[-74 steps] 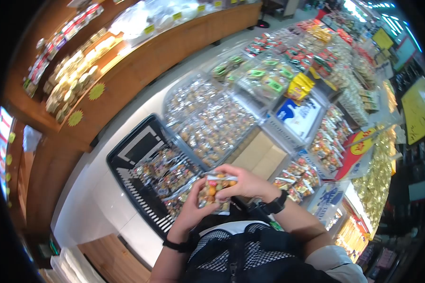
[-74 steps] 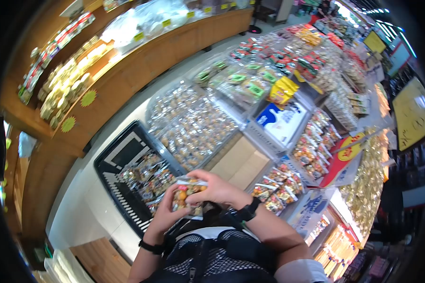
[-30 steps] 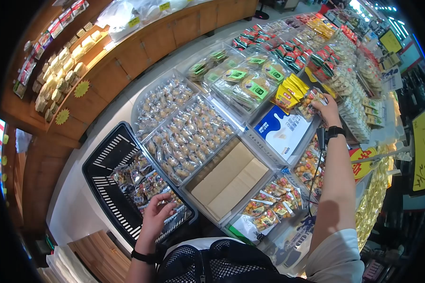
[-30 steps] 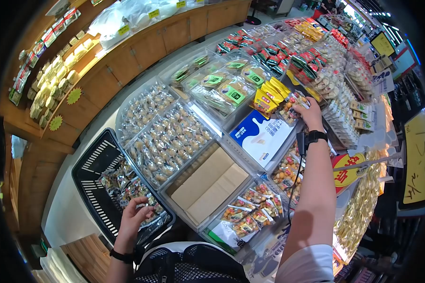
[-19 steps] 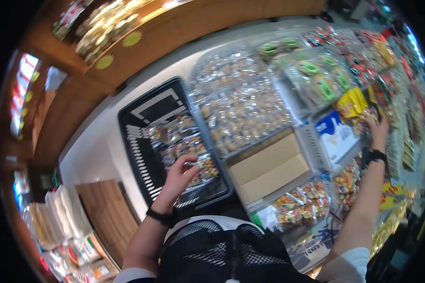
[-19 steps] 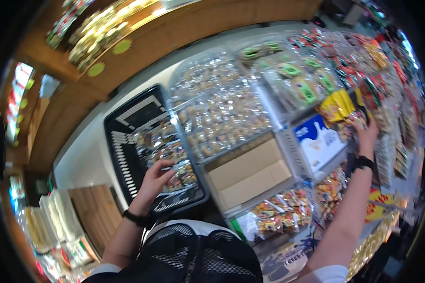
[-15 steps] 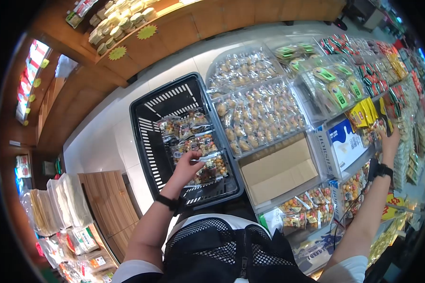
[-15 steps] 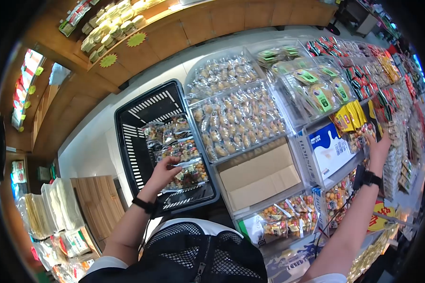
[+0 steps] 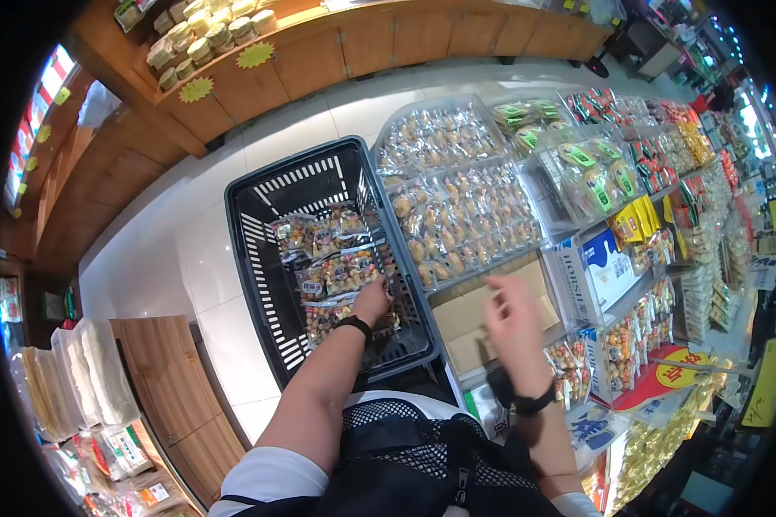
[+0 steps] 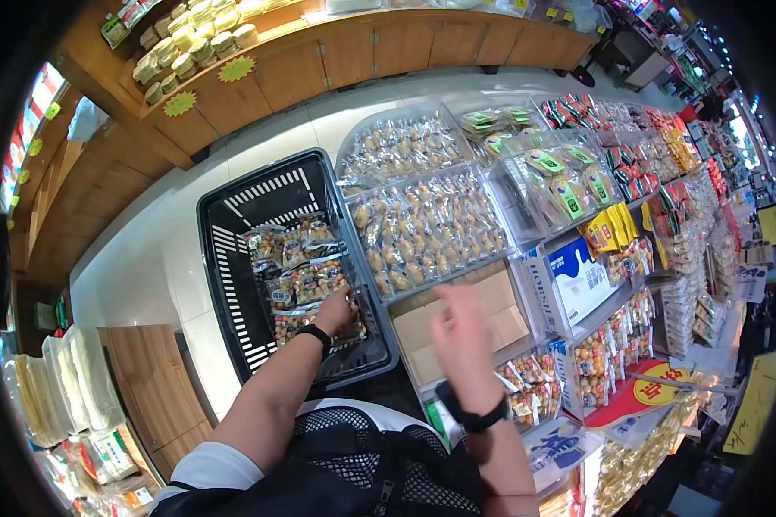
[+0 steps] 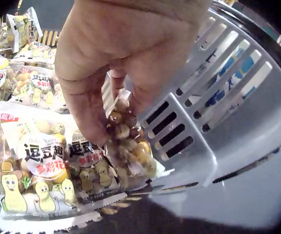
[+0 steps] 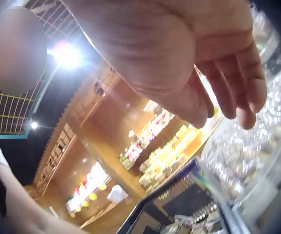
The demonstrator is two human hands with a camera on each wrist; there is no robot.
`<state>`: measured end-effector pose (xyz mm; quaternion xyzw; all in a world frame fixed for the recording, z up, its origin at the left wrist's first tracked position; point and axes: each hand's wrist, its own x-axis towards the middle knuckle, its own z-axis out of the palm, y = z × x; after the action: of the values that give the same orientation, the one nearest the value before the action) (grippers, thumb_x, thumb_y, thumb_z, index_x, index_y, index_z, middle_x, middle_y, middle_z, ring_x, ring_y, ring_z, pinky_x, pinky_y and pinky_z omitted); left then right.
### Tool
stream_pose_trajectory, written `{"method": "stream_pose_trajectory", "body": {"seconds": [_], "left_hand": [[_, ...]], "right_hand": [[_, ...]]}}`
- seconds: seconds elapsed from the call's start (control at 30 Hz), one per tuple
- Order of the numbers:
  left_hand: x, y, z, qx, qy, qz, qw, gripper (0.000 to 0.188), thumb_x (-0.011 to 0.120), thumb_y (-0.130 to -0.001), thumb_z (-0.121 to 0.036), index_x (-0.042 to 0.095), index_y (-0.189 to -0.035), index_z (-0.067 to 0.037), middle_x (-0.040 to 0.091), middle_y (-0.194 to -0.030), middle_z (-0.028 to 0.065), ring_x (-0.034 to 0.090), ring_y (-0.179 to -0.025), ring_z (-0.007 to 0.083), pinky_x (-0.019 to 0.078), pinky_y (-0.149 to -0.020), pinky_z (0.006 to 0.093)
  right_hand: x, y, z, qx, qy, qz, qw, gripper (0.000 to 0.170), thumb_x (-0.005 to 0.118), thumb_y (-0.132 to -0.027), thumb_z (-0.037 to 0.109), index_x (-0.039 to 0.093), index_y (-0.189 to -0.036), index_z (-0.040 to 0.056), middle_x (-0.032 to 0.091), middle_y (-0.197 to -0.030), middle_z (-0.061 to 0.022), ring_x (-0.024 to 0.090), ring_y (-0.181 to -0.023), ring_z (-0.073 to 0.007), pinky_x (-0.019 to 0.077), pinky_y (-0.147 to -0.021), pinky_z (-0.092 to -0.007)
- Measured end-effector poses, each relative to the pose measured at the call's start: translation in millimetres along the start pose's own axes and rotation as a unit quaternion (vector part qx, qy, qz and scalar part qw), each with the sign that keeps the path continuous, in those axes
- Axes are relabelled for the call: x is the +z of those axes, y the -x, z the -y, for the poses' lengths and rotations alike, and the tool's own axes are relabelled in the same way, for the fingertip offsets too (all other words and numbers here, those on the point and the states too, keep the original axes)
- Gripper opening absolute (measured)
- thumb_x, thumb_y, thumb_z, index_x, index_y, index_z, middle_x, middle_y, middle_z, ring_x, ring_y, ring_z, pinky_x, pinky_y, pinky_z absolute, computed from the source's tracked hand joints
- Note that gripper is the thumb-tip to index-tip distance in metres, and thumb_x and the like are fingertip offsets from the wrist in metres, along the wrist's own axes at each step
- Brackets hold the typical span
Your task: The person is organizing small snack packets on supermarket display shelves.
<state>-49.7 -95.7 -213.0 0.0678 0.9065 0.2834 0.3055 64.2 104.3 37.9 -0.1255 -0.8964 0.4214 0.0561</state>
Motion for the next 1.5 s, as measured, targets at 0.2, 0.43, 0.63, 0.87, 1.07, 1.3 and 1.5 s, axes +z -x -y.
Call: {"method": "stream_pose_trajectory", "body": {"seconds": [0.2, 0.43, 0.63, 0.87, 1.07, 1.3, 1.5], "left_hand": [[-50.0, 26.0, 29.1, 0.048, 0.133, -0.026, 0.99, 0.02, 0.072, -0.078, -0.012, 0.057, -0.09, -0.006, 0.066, -0.087, 0.0158, 0.065, -0.085, 0.0323, 0.0505, -0.075, 0.0397], [-134.1, 100.2, -3.1, 0.145, 0.418, 0.101, 0.891, 0.017, 0.071, -0.085, -0.005, 0.058, -0.095, -0.008, 0.062, -0.087, -0.0015, 0.06, -0.075, 0.0043, 0.0473, -0.062, 0.0199], [-124.2, 60.3, 24.7, 0.136, 0.416, 0.069, 0.897, 0.027, 0.074, -0.084, -0.012, 0.061, -0.106, -0.003, 0.068, -0.101, 0.0077, 0.066, -0.091, 0.015, 0.0527, -0.079, 0.0285], [-60.7, 21.4, 64.5, -0.013, -0.153, 0.123, 0.981, 0.035, 0.067, -0.081, -0.012, 0.063, -0.114, -0.001, 0.065, -0.114, 0.0233, 0.064, -0.105, 0.039, 0.052, -0.089, 0.0452], [-51.9, 21.9, 56.6, 0.007, -0.112, 0.085, 0.99, 0.023, 0.064, -0.08, -0.013, 0.071, -0.098, 0.0, 0.066, -0.11, 0.0243, 0.065, -0.104, 0.0376, 0.0531, -0.087, 0.0456], [-126.1, 56.8, 24.4, 0.126, 0.099, 0.077, 0.984, 0.023, 0.075, -0.077, -0.015, 0.07, -0.091, 0.002, 0.07, -0.083, 0.0154, 0.069, -0.081, 0.0258, 0.0545, -0.072, 0.0354], [-173.2, 111.7, 11.1, 0.137, 0.348, 0.199, 0.906, 0.013, 0.073, -0.08, -0.007, 0.071, -0.089, 0.002, 0.07, -0.082, 0.0045, 0.064, -0.072, 0.0097, 0.051, -0.068, 0.0244]], "right_hand": [[49.8, 20.0, -0.1, 0.005, -0.023, 0.103, 0.994, 0.028, 0.069, -0.083, 0.008, 0.061, -0.109, 0.0046, 0.059, -0.097, -0.013, 0.06, -0.074, -0.0276, 0.0506, -0.068, -0.0346], [112.8, 6.8, -2.2, 0.066, -0.185, 0.104, 0.975, 0.05, 0.075, -0.081, 0.014, 0.053, -0.124, 0.0011, 0.062, -0.1, -0.013, 0.062, -0.094, -0.0223, 0.0513, -0.076, -0.0326], [120.3, 5.1, -8.1, 0.16, -0.307, 0.138, 0.928, 0.03, 0.074, -0.082, 0.006, 0.054, -0.105, 0.0015, 0.065, -0.094, -0.0035, 0.063, -0.082, -0.0084, 0.0521, -0.072, -0.0237], [107.0, 34.7, 9.1, 0.247, -0.361, 0.058, 0.897, 0.027, 0.076, -0.082, 0.005, 0.054, -0.098, 0.0025, 0.064, -0.088, -0.003, 0.063, -0.078, -0.0084, 0.0525, -0.067, -0.0235], [105.1, 56.7, 3.9, 0.245, -0.338, 0.04, 0.908, 0.022, 0.075, -0.083, 0.005, 0.056, -0.096, 0.0038, 0.063, -0.086, -0.0003, 0.059, -0.077, -0.006, 0.0501, -0.068, -0.0231], [115.8, 50.5, 13.3, 0.238, -0.37, 0.079, 0.894, 0.023, 0.074, -0.084, 0.006, 0.059, -0.101, 0.0026, 0.062, -0.095, -0.0015, 0.06, -0.083, -0.0066, 0.0517, -0.071, -0.0237], [128.2, 29.7, 33.9, 0.107, -0.255, 0.168, 0.946, 0.023, 0.073, -0.083, 0.003, 0.061, -0.103, 0.0028, 0.057, -0.123, -0.0067, 0.058, -0.108, -0.0143, 0.0506, -0.087, -0.0285]]}}
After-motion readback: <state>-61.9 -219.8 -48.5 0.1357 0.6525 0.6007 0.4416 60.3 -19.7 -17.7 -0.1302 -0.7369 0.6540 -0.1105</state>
